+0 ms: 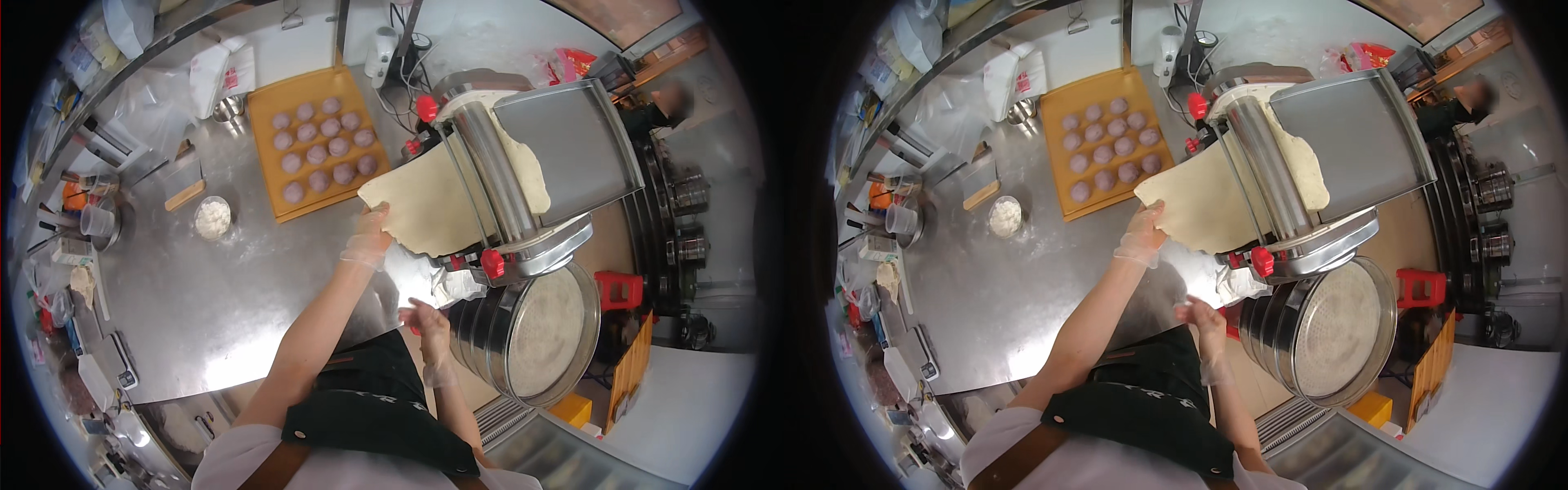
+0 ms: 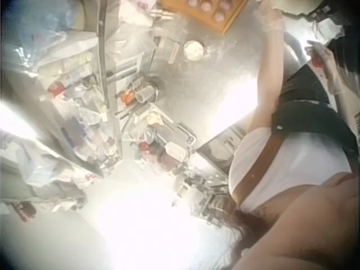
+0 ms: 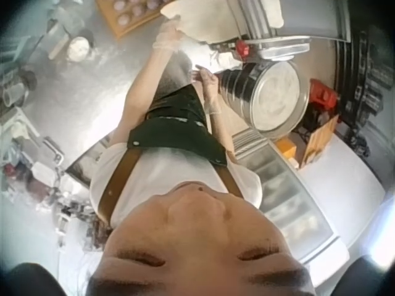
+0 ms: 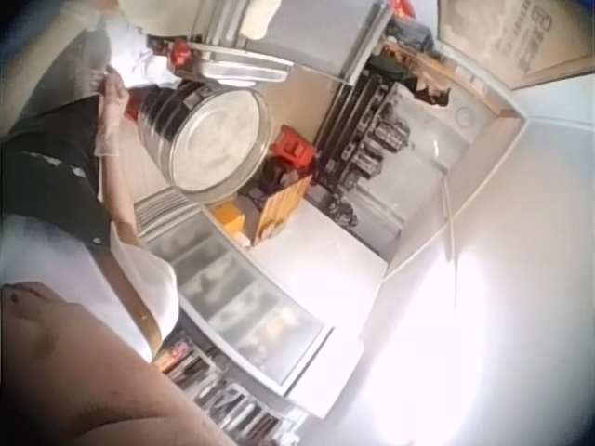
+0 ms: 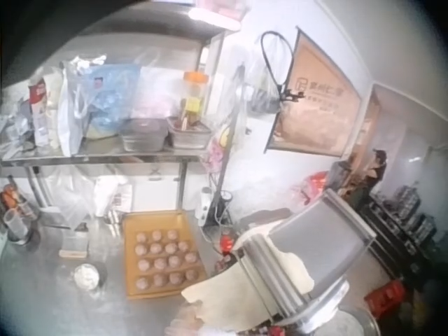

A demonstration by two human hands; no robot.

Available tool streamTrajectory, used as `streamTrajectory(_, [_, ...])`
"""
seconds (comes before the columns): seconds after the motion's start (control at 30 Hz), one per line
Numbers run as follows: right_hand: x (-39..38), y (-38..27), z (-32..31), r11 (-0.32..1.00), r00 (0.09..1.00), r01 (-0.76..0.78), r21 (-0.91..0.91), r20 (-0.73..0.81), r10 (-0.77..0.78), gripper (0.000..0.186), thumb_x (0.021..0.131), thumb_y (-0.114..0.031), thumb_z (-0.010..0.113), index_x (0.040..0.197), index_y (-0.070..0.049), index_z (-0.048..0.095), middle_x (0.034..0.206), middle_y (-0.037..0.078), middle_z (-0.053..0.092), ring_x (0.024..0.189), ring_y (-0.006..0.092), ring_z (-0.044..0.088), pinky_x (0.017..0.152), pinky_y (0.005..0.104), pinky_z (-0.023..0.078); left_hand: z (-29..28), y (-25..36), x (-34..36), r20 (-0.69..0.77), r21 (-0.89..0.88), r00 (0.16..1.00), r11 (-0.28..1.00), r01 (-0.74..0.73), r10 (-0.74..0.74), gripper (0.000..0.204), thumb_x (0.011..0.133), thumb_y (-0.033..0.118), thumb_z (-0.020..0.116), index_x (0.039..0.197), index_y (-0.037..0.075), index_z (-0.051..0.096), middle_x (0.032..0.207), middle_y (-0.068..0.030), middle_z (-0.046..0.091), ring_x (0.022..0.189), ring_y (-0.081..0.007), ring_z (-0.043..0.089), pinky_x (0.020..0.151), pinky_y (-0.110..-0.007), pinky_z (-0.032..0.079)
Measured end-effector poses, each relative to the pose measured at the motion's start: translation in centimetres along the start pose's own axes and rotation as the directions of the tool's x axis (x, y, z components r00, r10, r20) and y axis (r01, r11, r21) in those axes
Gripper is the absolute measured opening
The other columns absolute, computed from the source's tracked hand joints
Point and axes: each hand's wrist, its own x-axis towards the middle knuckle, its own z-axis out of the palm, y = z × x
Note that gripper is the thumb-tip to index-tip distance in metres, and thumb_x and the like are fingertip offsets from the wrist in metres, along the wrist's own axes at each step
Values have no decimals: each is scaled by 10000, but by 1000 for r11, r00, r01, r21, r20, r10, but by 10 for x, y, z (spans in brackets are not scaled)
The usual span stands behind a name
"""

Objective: Preparing and flattening dough using a dough sheeter machine.

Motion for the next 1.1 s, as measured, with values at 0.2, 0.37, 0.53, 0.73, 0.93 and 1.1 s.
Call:
streamTrajectory(0.2, [123, 38, -15, 638, 989, 38, 769, 62, -134, 512, 923, -344, 573, 1288, -2, 466, 1216, 129, 586, 1148, 263, 539, 994, 405, 419, 32, 20, -41, -55, 43, 996, 997, -67, 69, 338, 943, 58, 516, 1274, 58, 447, 1220, -106, 547, 1125, -267, 557, 954, -448, 476])
streamTrajectory(0.37, [209, -2, 2, 583, 976, -31, 812, 150, -157, 494, 923, -324, 567, 1285, -2, 470, 1224, 130, 579, 1158, 262, 531, 1007, 404, 407, 22, 37, -50, -99, 77, 993, 996, -50, 57, 362, 938, 41, 514, 1291, 53, 432, 1242, -110, 540, 1165, -275, 537, 985, -450, 459])
streamTrajectory(0.53, [231, 8, 2, 550, 954, -114, 827, 246, -171, 476, 922, -304, 562, 1281, -2, 473, 1233, 131, 573, 1169, 260, 523, 1019, 403, 395, 20, 54, -65, -131, 114, 986, 989, -90, 104, 390, 922, 31, 537, 1297, 38, 430, 1252, -113, 541, 1186, -278, 524, 1005, -459, 442])
streamTrajectory(0.73, [242, 18, -6, 514, 933, -164, 842, 302, -198, 456, 922, -280, 555, 1276, -3, 478, 1243, 133, 565, 1182, 258, 513, 1035, 402, 381, 10, 73, -78, -198, 169, 976, 984, -58, 92, 431, 897, 41, 569, 1306, 4, 438, 1253, -129, 550, 1169, -264, 537, 1010, -445, 434])
streamTrajectory(0.93, [235, 32, -41, 472, 900, -251, 845, 383, -208, 437, 922, -256, 548, 1272, -3, 482, 1253, 134, 557, 1194, 257, 503, 1050, 401, 367, 2, 91, -110, -43, 201, 993, 975, -98, 109, 404, 871, 53, 610, 1253, -16, 496, 1204, -135, 589, 1122, -259, 573, 985, -424, 450])
streamTrajectory(1.1, [236, 55, -70, 429, 819, -446, 785, 551, -157, 421, 921, -236, 542, 1268, -4, 485, 1261, 135, 551, 1205, 255, 495, 1063, 400, 355, -21, 92, -137, -131, 201, 989, 979, -45, 72, 414, 880, 101, 624, 1261, -9, 506, 1185, -118, 606, 1088, -249, 596, 972, -407, 467])
